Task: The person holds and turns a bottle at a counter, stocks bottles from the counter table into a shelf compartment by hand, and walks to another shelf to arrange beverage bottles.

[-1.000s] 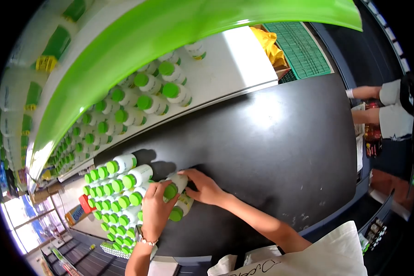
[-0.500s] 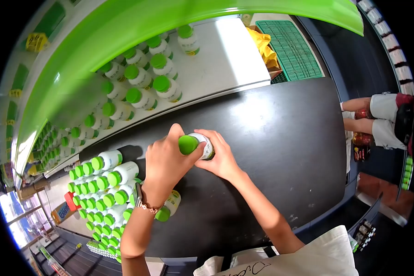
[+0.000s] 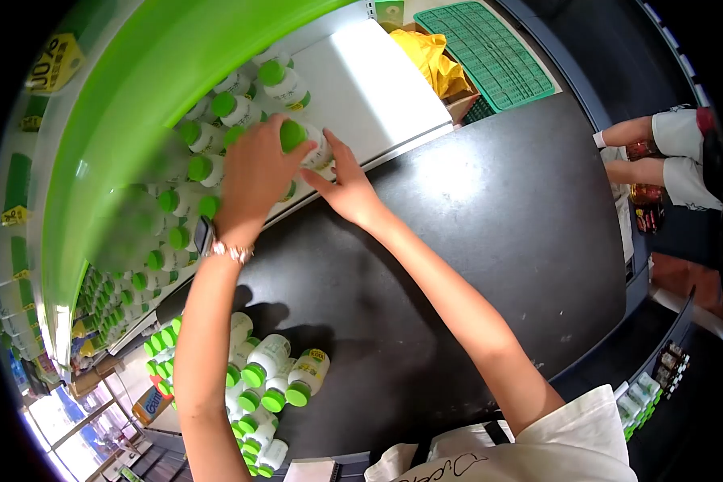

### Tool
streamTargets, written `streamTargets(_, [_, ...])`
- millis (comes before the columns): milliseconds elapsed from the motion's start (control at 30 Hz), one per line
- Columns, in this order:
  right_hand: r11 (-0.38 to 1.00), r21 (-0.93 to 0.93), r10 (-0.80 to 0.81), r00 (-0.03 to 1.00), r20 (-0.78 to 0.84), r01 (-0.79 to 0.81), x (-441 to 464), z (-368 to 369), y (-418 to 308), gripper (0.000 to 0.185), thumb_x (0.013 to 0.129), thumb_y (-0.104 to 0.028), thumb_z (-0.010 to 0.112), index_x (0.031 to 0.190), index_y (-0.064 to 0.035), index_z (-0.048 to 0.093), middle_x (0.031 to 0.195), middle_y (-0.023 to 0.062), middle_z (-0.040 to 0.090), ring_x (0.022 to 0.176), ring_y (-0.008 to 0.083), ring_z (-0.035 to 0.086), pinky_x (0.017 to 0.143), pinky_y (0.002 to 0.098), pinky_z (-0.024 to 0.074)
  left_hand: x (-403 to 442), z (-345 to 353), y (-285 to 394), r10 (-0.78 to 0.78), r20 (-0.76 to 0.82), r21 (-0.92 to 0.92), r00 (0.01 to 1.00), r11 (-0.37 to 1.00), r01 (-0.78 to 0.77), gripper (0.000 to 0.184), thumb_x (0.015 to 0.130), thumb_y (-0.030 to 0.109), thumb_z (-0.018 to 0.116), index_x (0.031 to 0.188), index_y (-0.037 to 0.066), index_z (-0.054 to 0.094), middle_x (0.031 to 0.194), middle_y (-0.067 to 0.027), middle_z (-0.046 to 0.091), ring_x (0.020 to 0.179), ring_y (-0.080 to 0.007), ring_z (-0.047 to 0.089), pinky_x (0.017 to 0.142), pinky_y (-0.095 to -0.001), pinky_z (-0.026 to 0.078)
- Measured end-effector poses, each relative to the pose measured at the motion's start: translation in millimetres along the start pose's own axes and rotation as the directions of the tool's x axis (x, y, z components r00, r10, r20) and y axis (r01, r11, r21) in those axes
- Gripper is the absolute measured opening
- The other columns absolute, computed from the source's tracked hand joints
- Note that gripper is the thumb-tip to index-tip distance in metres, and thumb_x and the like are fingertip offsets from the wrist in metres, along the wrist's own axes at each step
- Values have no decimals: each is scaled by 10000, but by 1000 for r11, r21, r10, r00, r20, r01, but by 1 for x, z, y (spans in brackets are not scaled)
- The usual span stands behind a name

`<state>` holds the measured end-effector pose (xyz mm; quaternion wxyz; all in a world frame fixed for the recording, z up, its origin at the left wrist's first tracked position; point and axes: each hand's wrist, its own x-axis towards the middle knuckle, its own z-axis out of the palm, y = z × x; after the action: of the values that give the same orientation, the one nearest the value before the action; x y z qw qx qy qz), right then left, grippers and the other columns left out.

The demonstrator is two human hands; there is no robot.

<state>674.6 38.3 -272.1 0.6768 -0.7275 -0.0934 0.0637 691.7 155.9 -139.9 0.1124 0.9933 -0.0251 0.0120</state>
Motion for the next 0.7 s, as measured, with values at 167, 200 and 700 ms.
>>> streamTargets(167, [819,467,290,943,163,-333,21,0,-4,742,927,-290,595,1471,14,194,1439,222,372,1308,260,408,1047,341,361,34,14,-18,11,23,77,1000,997,-13,505,780,379,712,1105,5,613,951,-213,661,884,-372,634,773,-430,498])
streamTargets(200, [815,474,281,942,181,-334,22,-1,-2,721,935,-293,578,1474,2,201,1460,194,347,1313,247,398,1048,345,360,37,17,-22,23,7,84,1000,996,-23,501,784,372,710,1109,5,609,958,-212,660,893,-371,633,775,-430,497])
streamTargets(700, [729,432,409,844,346,-531,-63,-40,-37,457,950,-211,488,1369,-53,399,1307,105,522,1230,183,473,1020,331,382,28,17,-17,-111,-33,63,993,992,113,595,836,442,653,1203,-15,554,905,-203,665,847,-372,644,721,-434,504])
